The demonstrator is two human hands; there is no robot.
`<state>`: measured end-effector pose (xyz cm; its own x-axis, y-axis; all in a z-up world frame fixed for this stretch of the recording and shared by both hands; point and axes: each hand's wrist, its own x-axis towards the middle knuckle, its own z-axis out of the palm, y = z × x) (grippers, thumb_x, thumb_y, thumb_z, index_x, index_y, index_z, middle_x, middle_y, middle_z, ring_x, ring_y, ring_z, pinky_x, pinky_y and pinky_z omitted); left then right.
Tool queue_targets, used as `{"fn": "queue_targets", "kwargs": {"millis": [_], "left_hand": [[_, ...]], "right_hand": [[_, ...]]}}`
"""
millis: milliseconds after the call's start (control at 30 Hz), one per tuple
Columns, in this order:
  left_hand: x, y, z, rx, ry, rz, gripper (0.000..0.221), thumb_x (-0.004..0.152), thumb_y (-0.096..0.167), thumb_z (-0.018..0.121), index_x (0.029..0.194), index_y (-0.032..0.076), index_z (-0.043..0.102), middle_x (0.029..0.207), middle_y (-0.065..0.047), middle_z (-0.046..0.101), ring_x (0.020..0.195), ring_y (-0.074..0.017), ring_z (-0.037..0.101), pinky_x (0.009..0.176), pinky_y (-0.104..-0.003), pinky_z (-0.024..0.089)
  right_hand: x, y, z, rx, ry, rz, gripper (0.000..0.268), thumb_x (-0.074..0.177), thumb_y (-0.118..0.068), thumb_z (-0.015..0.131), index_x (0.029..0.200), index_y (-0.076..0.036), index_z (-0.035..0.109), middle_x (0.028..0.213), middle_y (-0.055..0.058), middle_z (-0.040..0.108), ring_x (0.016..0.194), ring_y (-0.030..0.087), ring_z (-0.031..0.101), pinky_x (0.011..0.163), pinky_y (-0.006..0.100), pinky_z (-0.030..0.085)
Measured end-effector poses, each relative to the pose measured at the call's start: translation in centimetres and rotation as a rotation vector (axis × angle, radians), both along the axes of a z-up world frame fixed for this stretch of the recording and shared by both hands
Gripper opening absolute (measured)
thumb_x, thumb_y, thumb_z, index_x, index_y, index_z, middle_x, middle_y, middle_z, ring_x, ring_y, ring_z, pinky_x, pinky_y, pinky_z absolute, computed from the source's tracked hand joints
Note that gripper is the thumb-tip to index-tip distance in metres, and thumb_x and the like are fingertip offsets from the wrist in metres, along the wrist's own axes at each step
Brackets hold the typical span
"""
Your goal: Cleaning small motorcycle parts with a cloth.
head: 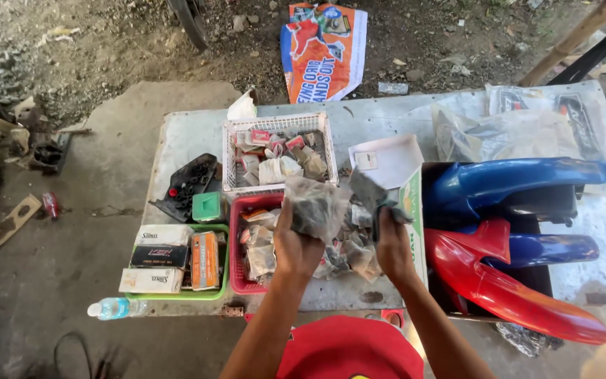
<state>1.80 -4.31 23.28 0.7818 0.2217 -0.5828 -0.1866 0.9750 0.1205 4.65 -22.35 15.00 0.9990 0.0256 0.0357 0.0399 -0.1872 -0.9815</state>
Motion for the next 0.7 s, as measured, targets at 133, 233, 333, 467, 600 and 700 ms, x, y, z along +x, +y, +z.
{"fn": "queue_targets", "kwargs": {"millis": [133,233,333,467,600,700], "left_hand": [[0.3,-1.9,-1.9,0.079,0.093,0.037,0.041,0.092,0.037,0.073,0.125,0.013,0.068,0.123,-0.012,0.071,0.111,-0.0266,0.070,0.101,-0.046,0.055],[-0.6,-3.6,-2.4,0.206,0.069,-0.073,0.039,0.099,0.033,0.066,0.121,0.001,0.069,0.115,-0.022,0.072,0.103,-0.0320,0.071,0.097,-0.046,0.057],[-0.5,-2.8,-5.2,0.285,0.081,-0.050,0.042,0.099,0.033,0.067,0.124,0.000,0.068,0.118,-0.022,0.070,0.105,-0.0291,0.069,0.099,-0.046,0.055],[-0.8,-2.4,-6.5,0.269,0.022,-0.024,0.035,0.102,0.032,0.063,0.119,0.003,0.068,0.105,-0.022,0.072,0.092,-0.0332,0.074,0.088,-0.048,0.062],[-1.2,-2.4,-3.3,0.227,-0.029,-0.045,0.039,0.103,0.031,0.058,0.128,0.002,0.067,0.122,-0.024,0.070,0.111,-0.0350,0.069,0.102,-0.052,0.053],[0.1,0.5,-9.9,0.222,-0.059,-0.014,0.043,0.105,0.039,0.054,0.129,0.006,0.067,0.125,-0.017,0.071,0.114,-0.0291,0.068,0.103,-0.045,0.053]], "right_hand": [[1.9,-1.1,-9.2,-0.451,-0.435,0.295,0.059,0.106,-0.029,0.035,0.160,-0.004,0.042,0.146,0.021,0.055,0.141,0.035,0.043,0.120,0.045,0.023],[-2.7,5.8,7.2,-0.098,-0.163,0.147,0.028,0.099,-0.027,0.069,0.078,-0.010,0.079,0.066,0.013,0.075,0.065,0.013,0.071,0.061,0.027,0.054],[-2.4,6.3,5.7,-0.090,-0.109,0.007,0.027,0.101,-0.020,0.061,0.087,0.002,0.064,0.076,0.009,0.070,0.062,0.017,0.056,0.057,0.036,0.049],[-2.0,5.5,2.9,-0.311,-0.250,0.080,0.025,0.098,-0.017,0.063,0.080,0.000,0.068,0.068,0.009,0.072,0.047,0.019,0.057,0.043,0.034,0.043],[-2.0,3.6,2.5,-0.219,-0.067,0.132,0.022,0.097,-0.019,0.066,0.083,-0.002,0.069,0.067,0.009,0.073,0.046,0.015,0.062,0.036,0.029,0.044],[-1.3,0.2,0.1,-0.297,0.014,-0.143,0.024,0.090,-0.013,0.067,0.111,-0.003,0.074,0.104,0.020,0.077,0.110,0.025,0.071,0.104,0.037,0.045]]}}
